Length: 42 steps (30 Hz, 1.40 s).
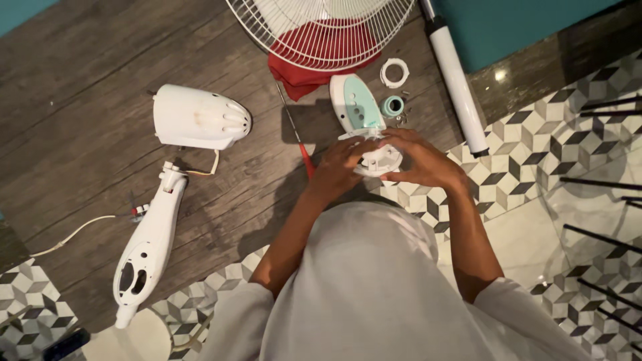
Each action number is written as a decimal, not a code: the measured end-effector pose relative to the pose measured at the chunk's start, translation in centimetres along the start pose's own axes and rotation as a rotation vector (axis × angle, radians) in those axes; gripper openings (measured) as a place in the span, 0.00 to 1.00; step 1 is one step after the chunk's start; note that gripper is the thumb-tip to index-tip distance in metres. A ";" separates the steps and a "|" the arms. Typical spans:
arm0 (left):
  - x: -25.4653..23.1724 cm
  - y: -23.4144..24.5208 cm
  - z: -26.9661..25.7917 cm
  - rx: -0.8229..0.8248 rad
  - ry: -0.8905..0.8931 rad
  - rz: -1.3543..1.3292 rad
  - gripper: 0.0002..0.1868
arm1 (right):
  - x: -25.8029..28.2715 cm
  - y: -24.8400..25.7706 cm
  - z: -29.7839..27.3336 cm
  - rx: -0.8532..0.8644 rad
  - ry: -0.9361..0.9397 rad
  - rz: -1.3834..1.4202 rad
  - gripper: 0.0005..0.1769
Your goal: The person disassembles a standing electric fan on a wooden table. They remove the front grille, fan blades, and rear grille, then detach the motor housing and separate internal components using a screwdriver. The parts are placed on the table as they are removed.
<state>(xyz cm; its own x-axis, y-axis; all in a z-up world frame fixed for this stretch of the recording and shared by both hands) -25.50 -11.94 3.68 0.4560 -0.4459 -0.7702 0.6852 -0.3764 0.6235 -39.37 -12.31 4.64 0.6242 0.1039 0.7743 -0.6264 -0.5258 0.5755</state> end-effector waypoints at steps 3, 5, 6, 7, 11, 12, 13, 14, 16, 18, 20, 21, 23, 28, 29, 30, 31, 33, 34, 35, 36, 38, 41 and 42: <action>-1.6 1.3 0.1 -0.078 -0.073 -0.017 0.39 | -0.8 1.8 -0.4 -0.081 0.040 -0.014 0.37; -1.8 2.4 0.2 -0.133 -0.098 -0.003 0.38 | -2.8 3.0 -0.7 -0.121 -0.011 -0.001 0.36; -1.6 2.9 0.1 -0.158 -0.092 0.026 0.36 | -4.2 4.0 -1.0 -0.189 -0.045 0.025 0.37; -1.2 3.3 0.0 -0.183 -0.085 0.054 0.34 | -5.7 4.9 -1.0 -0.258 -0.080 0.053 0.38; 2.4 3.9 -1.5 -0.174 0.031 0.055 0.21 | -11.6 8.2 -0.2 -0.485 -0.134 0.123 0.36; 3.2 3.8 -2.1 -0.147 0.052 0.076 0.19 | -13.3 8.7 0.2 -0.539 -0.194 0.064 0.36; 4.1 3.6 -2.7 -0.120 0.072 0.097 0.18 | -14.8 9.2 0.6 -0.594 -0.253 0.005 0.37; 4.4 3.8 -3.4 -0.152 0.060 0.104 0.18 | -16.4 9.7 1.0 -0.646 -0.309 -0.055 0.38; 4.9 4.1 -5.3 -0.218 0.039 0.119 0.18 | -17.0 10.4 2.7 -0.752 -0.203 -0.224 0.37; 6.4 3.5 -7.1 -0.191 0.140 0.103 0.21 | -18.0 10.4 4.1 -0.810 -0.141 -0.330 0.36; 7.9 2.7 -8.8 -0.154 0.256 0.058 0.21 | -19.7 10.0 5.3 -0.827 -0.138 -0.379 0.36; 8.6 2.1 -9.7 -0.128 0.320 0.019 0.19 | -20.5 9.6 5.8 -0.842 -0.156 -0.395 0.37; 9.6 1.6 -11.3 -0.131 0.381 -0.049 0.18 | -21.9 9.1 6.4 -0.879 -0.199 -0.432 0.37; 11.4 1.7 -15.0 -0.220 0.463 -0.079 0.19 | -22.5 7.8 7.9 -0.826 -0.194 -0.547 0.31; 11.6 1.9 -15.7 -0.209 0.471 -0.004 0.18 | -22.4 7.6 8.2 -0.820 -0.208 -0.545 0.29; 11.9 2.2 -16.3 -0.195 0.476 0.070 0.17 | -22.0 7.6 8.2 -0.827 -0.191 -0.562 0.29; 12.0 2.6 -17.0 -0.180 0.481 0.143 0.16 | -21.4 7.6 8.1 -0.834 -0.174 -0.578 0.29; 12.9 4.5 -18.7 -0.242 0.502 0.064 0.18 | -20.2 7.3 8.2 -0.861 -0.154 -0.571 0.29; 13.2 5.5 -19.7 -0.269 0.511 0.022 0.19 | -19.8 7.0 7.8 -0.875 -0.156 -0.550 0.30; 13.3 6.8 -20.7 -0.312 0.509 0.036 0.19 | -19.3 6.6 7.5 -0.889 -0.158 -0.528 0.31; 13.3 8.1 -21.7 -0.353 0.504 0.048 0.19 | -18.5 6.1 6.9 -0.929 -0.129 -0.516 0.30; 14.7 9.8 -24.1 -0.313 0.638 0.070 0.20 | -16.5 4.8 6.1 -1.010 -0.068 -0.487 0.28; 17.0 12.4 -29.3 -0.228 0.898 0.113 0.21 | -13.5 1.9 5.5 -1.085 -0.116 -0.456 0.24; 17.0 14.3 -30.7 -0.311 0.879 0.143 0.22 | -11.6 0.1 5.5 -1.088 -0.065 -0.466 0.25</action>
<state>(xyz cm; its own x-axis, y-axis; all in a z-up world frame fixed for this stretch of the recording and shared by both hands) 9.49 0.02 -4.55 0.7255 0.3493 -0.5930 0.6526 -0.0755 0.7539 -44.13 -18.19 -5.71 0.9004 0.0358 0.4336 -0.3803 0.5491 0.7443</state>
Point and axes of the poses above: each hand's wrist, its own z-axis towards the middle knuckle, its own y-axis out of the back of the hand, x = y × z, the point moved 10 cm from there along z, towards the middle knuckle
